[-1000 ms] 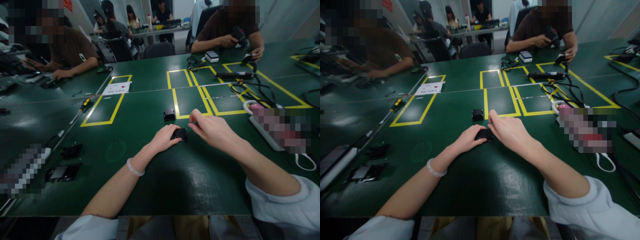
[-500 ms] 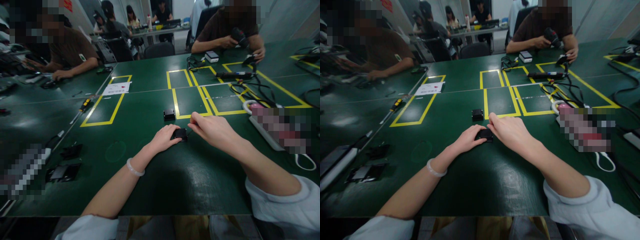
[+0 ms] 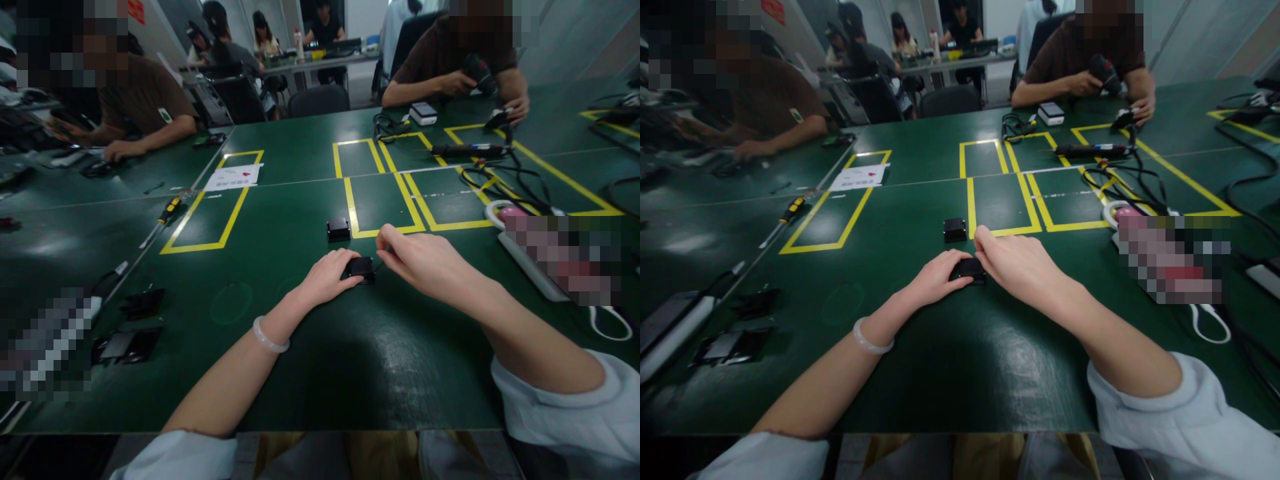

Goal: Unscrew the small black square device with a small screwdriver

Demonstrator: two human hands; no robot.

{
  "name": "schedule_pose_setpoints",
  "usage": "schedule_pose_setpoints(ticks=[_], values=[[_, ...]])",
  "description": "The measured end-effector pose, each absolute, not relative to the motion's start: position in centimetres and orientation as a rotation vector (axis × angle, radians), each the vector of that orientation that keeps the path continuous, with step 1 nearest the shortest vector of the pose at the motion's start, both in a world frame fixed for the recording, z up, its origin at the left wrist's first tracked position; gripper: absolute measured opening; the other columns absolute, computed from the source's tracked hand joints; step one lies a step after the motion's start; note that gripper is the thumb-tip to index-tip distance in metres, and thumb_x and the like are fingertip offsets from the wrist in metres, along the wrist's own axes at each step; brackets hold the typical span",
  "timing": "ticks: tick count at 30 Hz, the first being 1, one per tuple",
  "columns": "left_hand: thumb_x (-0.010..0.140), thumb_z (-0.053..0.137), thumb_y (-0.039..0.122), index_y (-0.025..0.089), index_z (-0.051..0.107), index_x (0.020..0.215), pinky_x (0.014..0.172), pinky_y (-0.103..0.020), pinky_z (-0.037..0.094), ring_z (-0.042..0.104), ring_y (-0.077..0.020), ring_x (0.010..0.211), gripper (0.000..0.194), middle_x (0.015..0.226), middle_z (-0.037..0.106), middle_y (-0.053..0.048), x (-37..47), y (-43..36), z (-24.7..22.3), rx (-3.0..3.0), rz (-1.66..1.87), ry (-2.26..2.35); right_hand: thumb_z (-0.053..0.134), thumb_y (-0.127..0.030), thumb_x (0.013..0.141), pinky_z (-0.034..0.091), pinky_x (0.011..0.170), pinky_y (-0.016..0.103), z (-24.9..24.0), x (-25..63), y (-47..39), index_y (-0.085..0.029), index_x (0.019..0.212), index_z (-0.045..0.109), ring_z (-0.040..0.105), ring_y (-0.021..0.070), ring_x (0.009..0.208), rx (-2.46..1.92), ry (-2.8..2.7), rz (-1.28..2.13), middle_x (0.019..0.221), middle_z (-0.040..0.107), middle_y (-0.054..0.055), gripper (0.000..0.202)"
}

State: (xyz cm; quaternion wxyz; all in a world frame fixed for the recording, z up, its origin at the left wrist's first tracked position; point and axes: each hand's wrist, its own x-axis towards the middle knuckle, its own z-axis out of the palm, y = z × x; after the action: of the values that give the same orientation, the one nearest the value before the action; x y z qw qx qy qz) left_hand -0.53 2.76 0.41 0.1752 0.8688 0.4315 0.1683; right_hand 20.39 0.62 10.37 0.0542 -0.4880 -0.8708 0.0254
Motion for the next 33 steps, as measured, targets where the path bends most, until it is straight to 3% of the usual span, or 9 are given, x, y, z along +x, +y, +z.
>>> schedule_pose_setpoints(ticks=[4, 10, 19, 24, 33], values=[[0.087, 0.059, 0.041, 0.021, 0.05, 0.116, 0.087, -0.038, 0.047, 0.057, -0.024, 0.1, 0.036, 0.108, 0.059, -0.006, -0.52, 2.78, 0.31, 2.47, 0.488, 1.216, 0.038, -0.029, 0.093, 0.024, 0.05, 0.026, 10.29, 20.44, 0.5, -0.019, 0.107, 0.044, 0.06, 0.0186, 0.065, -1.45, -2.619, 0.084, 0.079, 0.065, 0.003, 0.018], [0.087, 0.059, 0.041, 0.021, 0.05, 0.118, 0.088, -0.039, 0.047, 0.057, -0.0244, 0.101, 0.037, 0.109, 0.059, -0.006, -0.54, 2.82, 0.26, 2.463, 0.483, 1.211, 0.036, -0.04, 0.096, 0.023, 0.05, 0.026, 10.48, 20.25, 0.58, -0.021, 0.097, 0.048, 0.061, 0.02, 0.066, -1.516, -2.636, 0.062, 0.075, 0.065, 0.002, 0.022], [0.088, 0.058, 0.041, 0.02, 0.049, 0.117, 0.087, -0.038, 0.047, 0.057, -0.0239, 0.1, 0.037, 0.11, 0.059, -0.006, -0.52, 2.75, 0.38, 2.479, 0.483, 1.215, 0.04, -0.027, 0.091, 0.023, 0.05, 0.026, 10.62, 20.39, 0.36, -0.021, 0.102, 0.045, 0.059, 0.0176, 0.063, -1.466, -2.615, 0.072, 0.077, 0.064, 0.001, 0.014], [0.088, 0.058, 0.042, 0.021, 0.05, 0.118, 0.087, -0.039, 0.047, 0.057, -0.0243, 0.1, 0.038, 0.109, 0.059, -0.006, -0.59, 2.79, 0.32, 2.465, 0.482, 1.217, 0.036, -0.039, 0.095, 0.022, 0.05, 0.026, 10.55, 20.34, 0.51, -0.021, 0.096, 0.047, 0.058, 0.0183, 0.061, -1.508, -2.64, 0.056, 0.073, 0.063, 0.001, 0.021], [0.087, 0.059, 0.042, 0.021, 0.05, 0.116, 0.086, -0.038, 0.047, 0.057, -0.0237, 0.099, 0.037, 0.108, 0.059, -0.006, -0.5, 2.76, 0.32, 2.47, 0.495, 1.213, 0.041, -0.027, 0.091, 0.024, 0.05, 0.025, 10.32, 20.6, 0.71, -0.02, 0.1, 0.046, 0.055, 0.0158, 0.061, -1.427, -2.613, 0.111, 0.078, 0.063, 0.001, 0.013]])
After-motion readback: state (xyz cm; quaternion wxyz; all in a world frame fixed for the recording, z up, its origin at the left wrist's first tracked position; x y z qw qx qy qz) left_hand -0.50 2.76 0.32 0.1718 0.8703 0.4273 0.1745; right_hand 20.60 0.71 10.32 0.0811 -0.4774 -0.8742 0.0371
